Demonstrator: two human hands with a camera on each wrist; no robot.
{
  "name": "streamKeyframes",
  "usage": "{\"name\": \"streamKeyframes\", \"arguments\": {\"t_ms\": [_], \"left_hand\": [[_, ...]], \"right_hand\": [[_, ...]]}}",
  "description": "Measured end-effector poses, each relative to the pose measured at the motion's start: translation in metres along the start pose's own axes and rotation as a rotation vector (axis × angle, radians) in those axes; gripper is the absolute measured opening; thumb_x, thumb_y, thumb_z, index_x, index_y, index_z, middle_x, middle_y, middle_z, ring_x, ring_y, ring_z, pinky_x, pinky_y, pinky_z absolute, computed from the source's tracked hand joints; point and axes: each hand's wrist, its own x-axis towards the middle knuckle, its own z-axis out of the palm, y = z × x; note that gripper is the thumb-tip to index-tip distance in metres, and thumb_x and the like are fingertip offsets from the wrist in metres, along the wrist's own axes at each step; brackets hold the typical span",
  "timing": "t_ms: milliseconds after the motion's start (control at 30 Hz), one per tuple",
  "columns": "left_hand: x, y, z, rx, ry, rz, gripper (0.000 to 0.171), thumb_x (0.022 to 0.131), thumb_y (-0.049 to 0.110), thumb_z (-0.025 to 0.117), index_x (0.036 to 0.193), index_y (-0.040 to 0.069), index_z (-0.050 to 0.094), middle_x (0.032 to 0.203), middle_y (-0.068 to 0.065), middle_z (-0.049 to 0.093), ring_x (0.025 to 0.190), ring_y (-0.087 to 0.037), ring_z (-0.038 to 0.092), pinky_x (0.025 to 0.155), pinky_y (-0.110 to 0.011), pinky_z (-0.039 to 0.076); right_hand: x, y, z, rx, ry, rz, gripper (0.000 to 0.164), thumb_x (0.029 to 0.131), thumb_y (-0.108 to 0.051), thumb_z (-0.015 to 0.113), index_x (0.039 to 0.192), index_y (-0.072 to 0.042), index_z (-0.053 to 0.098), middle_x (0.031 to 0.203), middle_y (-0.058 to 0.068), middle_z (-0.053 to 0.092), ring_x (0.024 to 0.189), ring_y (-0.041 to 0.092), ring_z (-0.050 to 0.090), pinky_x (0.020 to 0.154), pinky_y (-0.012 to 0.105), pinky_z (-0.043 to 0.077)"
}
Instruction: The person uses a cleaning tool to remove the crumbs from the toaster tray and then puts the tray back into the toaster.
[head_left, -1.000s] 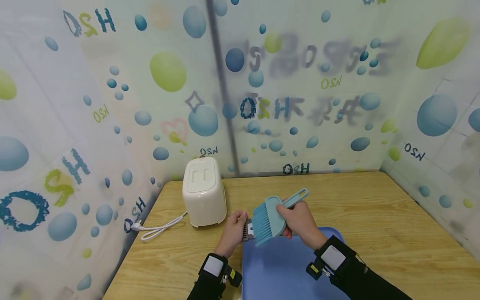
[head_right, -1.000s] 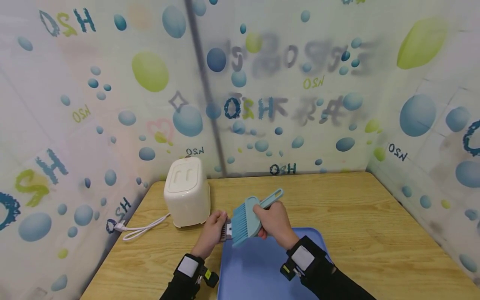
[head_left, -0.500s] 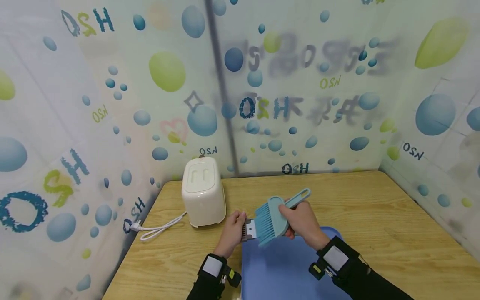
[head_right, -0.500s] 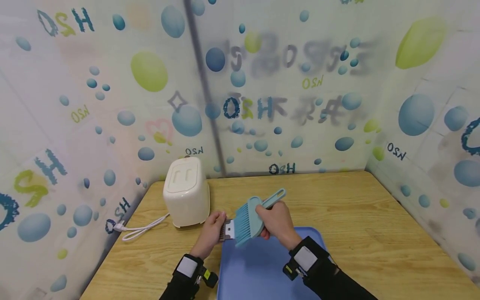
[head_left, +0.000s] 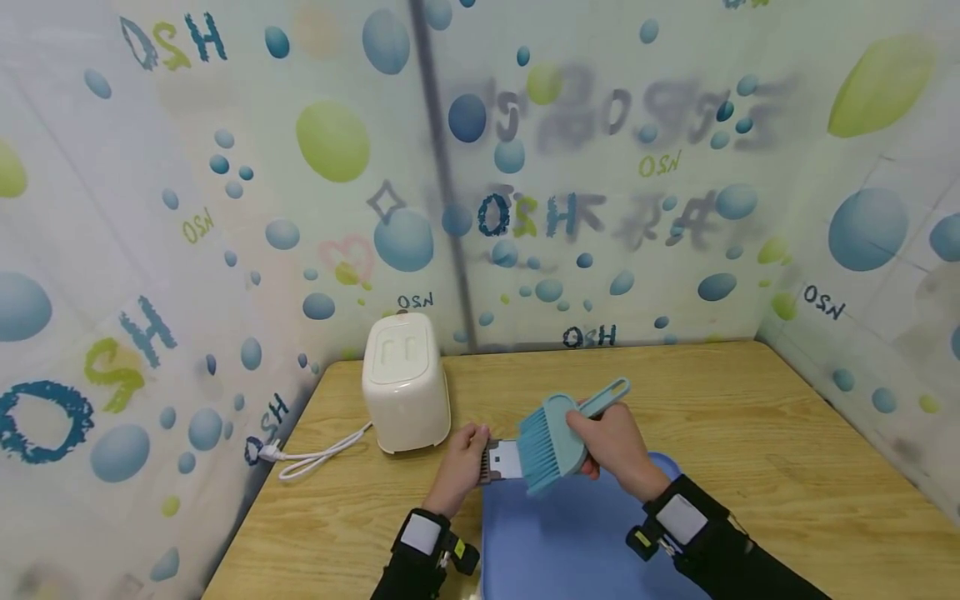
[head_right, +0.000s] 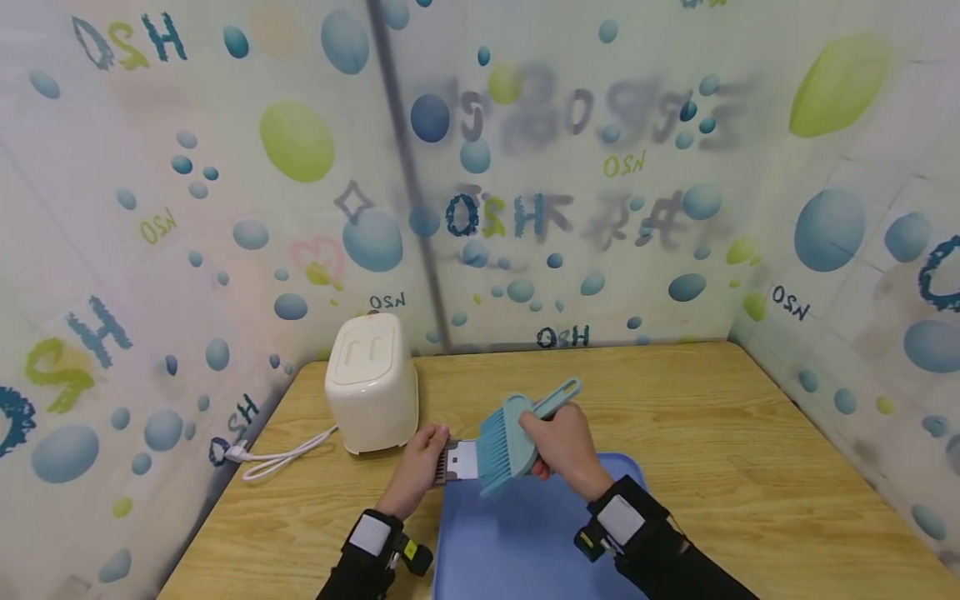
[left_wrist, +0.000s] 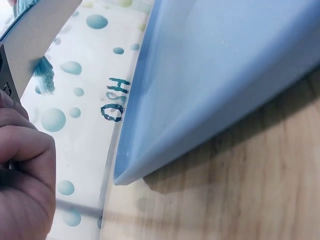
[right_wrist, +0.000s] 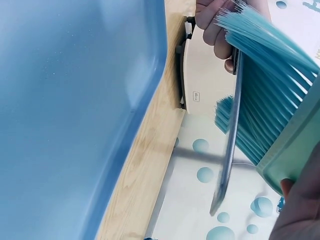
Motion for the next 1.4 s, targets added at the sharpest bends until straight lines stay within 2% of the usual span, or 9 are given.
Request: {"name": "streamKeyframes", "arguments": {"t_ms": [333, 633, 867, 1067, 1233, 1400], "left_hand": [[-0.001, -0.002, -0.003, -0.044, -0.016, -0.025, 0.034, 0.111, 0.028, 0.044, 0.102, -0.003, 0.055, 0.079, -0.005, 0.052, 0.066, -0.015, 0.057, 0.054, -0.028, 0.054], [0.0, -0.005, -0.004, -0.005, -0.005, -0.041, 0.035, 0.112, 0.029, 0.041, 0.103, -0.001, 0.055, 0.078, -0.003, 0.053, 0.064, -0.015, 0.057, 0.051, -0.027, 0.05], [-0.002, -0.002, -0.006, 0.02, 0.009, 0.034, 0.033, 0.111, 0.023, 0.044, 0.101, -0.005, 0.057, 0.077, 0.0, 0.048, 0.067, -0.012, 0.05, 0.057, -0.024, 0.044], [-0.003, -0.001, -0.008, 0.001, -0.018, 0.018, 0.034, 0.111, 0.027, 0.043, 0.101, -0.003, 0.056, 0.076, -0.001, 0.049, 0.066, -0.012, 0.052, 0.056, -0.024, 0.045], [-0.003, -0.002, -0.01, 0.007, -0.015, -0.003, 0.035, 0.111, 0.029, 0.042, 0.101, -0.002, 0.056, 0.076, -0.001, 0.049, 0.066, -0.013, 0.052, 0.056, -0.025, 0.045], [-0.003, -0.003, -0.01, 0.014, -0.004, 0.004, 0.035, 0.112, 0.027, 0.042, 0.102, -0.003, 0.057, 0.075, 0.0, 0.048, 0.066, -0.013, 0.051, 0.056, -0.025, 0.044]], "right_hand": [[-0.001, 0.003, -0.009, -0.008, 0.001, 0.002, 0.025, 0.097, -0.015, 0.062, 0.081, 0.001, 0.068, 0.052, 0.01, 0.061, 0.036, 0.021, 0.054, 0.038, 0.034, 0.048], [-0.001, 0.005, -0.016, -0.031, 0.034, 0.004, 0.021, 0.096, -0.014, 0.062, 0.083, 0.002, 0.067, 0.053, 0.01, 0.062, 0.035, 0.021, 0.055, 0.037, 0.036, 0.049], [0.0, 0.005, -0.02, -0.054, 0.055, 0.029, 0.026, 0.095, -0.014, 0.061, 0.075, 0.002, 0.068, 0.05, 0.01, 0.06, 0.036, 0.022, 0.055, 0.038, 0.035, 0.049], [-0.001, 0.007, -0.025, -0.061, 0.054, 0.022, 0.025, 0.096, -0.014, 0.061, 0.078, 0.002, 0.067, 0.052, 0.01, 0.061, 0.036, 0.022, 0.055, 0.038, 0.036, 0.05], [-0.002, 0.008, -0.028, -0.069, 0.067, 0.021, 0.024, 0.095, -0.013, 0.062, 0.076, 0.002, 0.066, 0.052, 0.01, 0.061, 0.036, 0.022, 0.055, 0.038, 0.035, 0.05], [-0.003, 0.008, -0.033, -0.076, 0.077, 0.022, 0.024, 0.094, -0.014, 0.062, 0.076, 0.003, 0.066, 0.053, 0.009, 0.062, 0.037, 0.022, 0.055, 0.038, 0.035, 0.049]]}}
